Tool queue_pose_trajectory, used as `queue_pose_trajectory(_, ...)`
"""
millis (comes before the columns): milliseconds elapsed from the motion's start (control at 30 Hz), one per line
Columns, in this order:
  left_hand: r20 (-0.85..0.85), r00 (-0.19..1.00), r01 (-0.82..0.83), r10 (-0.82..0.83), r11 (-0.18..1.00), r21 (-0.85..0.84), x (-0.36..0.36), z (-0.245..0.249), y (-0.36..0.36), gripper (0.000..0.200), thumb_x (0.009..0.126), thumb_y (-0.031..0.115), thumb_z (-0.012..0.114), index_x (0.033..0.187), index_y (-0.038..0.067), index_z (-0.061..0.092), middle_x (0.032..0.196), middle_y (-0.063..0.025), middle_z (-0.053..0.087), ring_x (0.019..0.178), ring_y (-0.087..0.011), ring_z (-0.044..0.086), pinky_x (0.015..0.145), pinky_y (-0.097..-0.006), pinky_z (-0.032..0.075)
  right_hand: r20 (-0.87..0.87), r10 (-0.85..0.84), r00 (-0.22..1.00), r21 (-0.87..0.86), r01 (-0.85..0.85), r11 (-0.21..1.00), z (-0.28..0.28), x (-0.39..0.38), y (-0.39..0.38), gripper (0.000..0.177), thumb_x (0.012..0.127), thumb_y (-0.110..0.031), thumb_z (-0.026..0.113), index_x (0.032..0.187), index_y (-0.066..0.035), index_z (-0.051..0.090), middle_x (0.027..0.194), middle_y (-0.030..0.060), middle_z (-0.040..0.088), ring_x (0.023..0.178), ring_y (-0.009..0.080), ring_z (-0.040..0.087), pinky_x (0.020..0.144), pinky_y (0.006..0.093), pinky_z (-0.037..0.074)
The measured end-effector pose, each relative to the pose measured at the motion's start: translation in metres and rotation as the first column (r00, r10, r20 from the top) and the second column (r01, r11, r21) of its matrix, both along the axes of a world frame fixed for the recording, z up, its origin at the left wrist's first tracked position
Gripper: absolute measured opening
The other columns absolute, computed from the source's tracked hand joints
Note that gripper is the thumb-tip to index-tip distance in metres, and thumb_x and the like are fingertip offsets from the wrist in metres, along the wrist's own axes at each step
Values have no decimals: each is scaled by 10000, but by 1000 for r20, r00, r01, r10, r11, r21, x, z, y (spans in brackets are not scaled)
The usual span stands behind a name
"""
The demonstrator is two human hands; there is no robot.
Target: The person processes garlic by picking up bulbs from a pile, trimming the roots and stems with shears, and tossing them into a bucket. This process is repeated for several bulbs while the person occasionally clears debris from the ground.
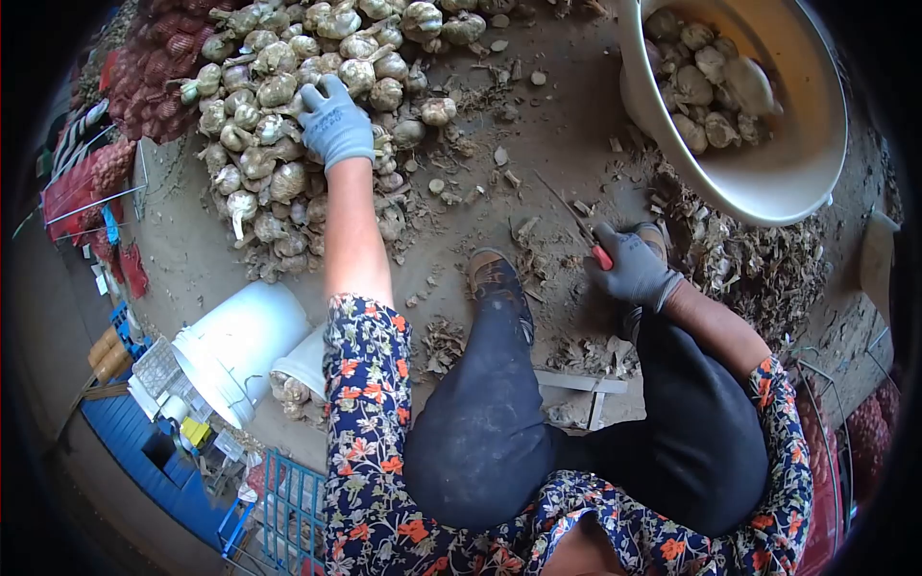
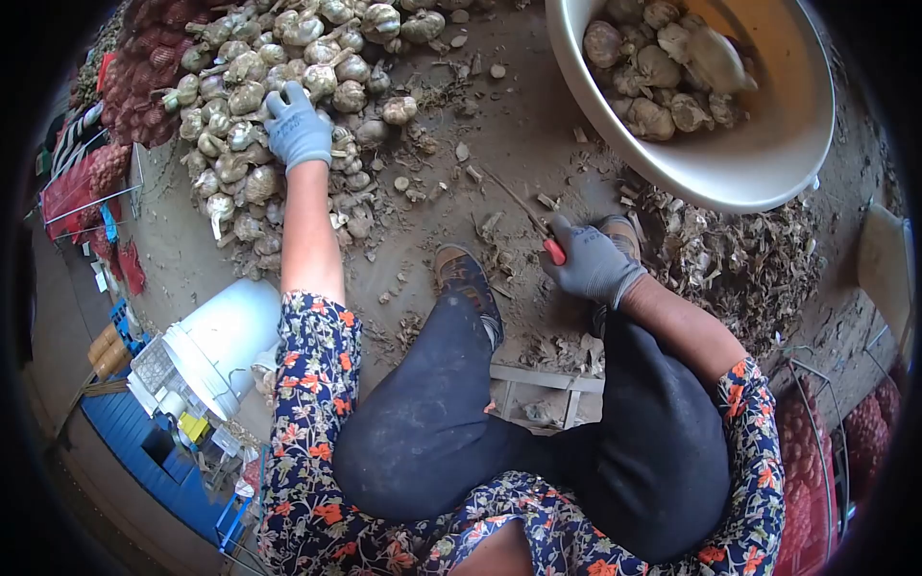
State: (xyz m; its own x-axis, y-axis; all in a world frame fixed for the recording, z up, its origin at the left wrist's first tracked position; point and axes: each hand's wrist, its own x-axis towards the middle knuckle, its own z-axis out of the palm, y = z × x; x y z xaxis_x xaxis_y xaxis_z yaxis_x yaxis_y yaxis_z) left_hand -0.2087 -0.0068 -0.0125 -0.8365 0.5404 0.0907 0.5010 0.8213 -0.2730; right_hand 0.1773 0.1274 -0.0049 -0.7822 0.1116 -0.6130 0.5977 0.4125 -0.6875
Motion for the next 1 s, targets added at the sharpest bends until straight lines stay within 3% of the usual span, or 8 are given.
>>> queue_pose_trajectory(67,-100,990,107,-102,993,48,-5,-15,-17,488,760,175,688,1194,154,467,1266,-173,391,1069,-395,519,804,-470,522,-29,6,1000,11,-6,1000,-2,0,0,291,840,-256,589,950,-21,457,703,231,601,727,428,620,636,480,460)
queue_pose_trajectory(300,338,911,-29,-236,780,625,87,42,-8,538,646,236,773,1095,53,543,992,-170,588,899,-339,613,787,-410,500,-209,25,978,190,15,982,14,-43,-4,314,852,-278,548,1023,-26,469,890,235,608,856,410,607,763,475,473)
queue_pose_trajectory(633,636,703,-141,-319,814,564,125,53,-3,576,634,179,771,1147,15,567,1065,-187,596,988,-309,603,866,-373,487,-128,48,991,111,-34,993,40,-91,0,311,866,-289,572,983,-23,460,812,233,585,852,392,596,736,474,446)
queue_pose_trajectory(700,582,716,-150,-384,730,666,123,43,-7,479,688,152,750,1114,22,575,1084,-156,600,981,-264,605,864,-361,490,-154,17,988,102,-2,995,32,-78,-1,317,863,-289,582,984,-20,467,775,227,579,809,384,600,714,464,449)
queue_pose_trajectory(767,698,466,-545,-544,444,711,126,46,-7,431,771,76,715,1161,16,543,990,-66,619,860,-155,613,783,-261,508,-177,-9,984,84,25,996,31,-68,0,322,860,-290,592,985,-18,473,739,221,573,766,377,603,693,453,451)
queue_pose_trajectory(833,733,306,-712,-607,366,600,128,38,-14,447,816,63,687,1227,66,510,1068,-79,621,926,-169,617,814,-291,516,-33,-71,997,-31,70,997,38,-63,7,351,857,-335,584,966,-10,511,856,226,604,865,373,606,760,444,455)
queue_pose_trajectory(900,440,115,-906,-890,88,415,138,31,-14,413,835,91,682,1217,110,524,1124,-74,592,981,-164,585,851,-338,505,-21,-81,996,-79,79,994,38,-58,5,408,846,-388,604,971,-9,517,863,216,600,845,351,604,765,417,453)
queue_pose_trajectory(1000,411,137,-902,-901,58,428,148,20,-13,384,879,123,651,1240,127,519,1175,-77,588,1006,-165,575,870,-347,502,12,-160,987,-403,151,903,40,-51,-5,486,861,-471,582,997,-9,512,935,199,606,878,295,594,804,393,454)
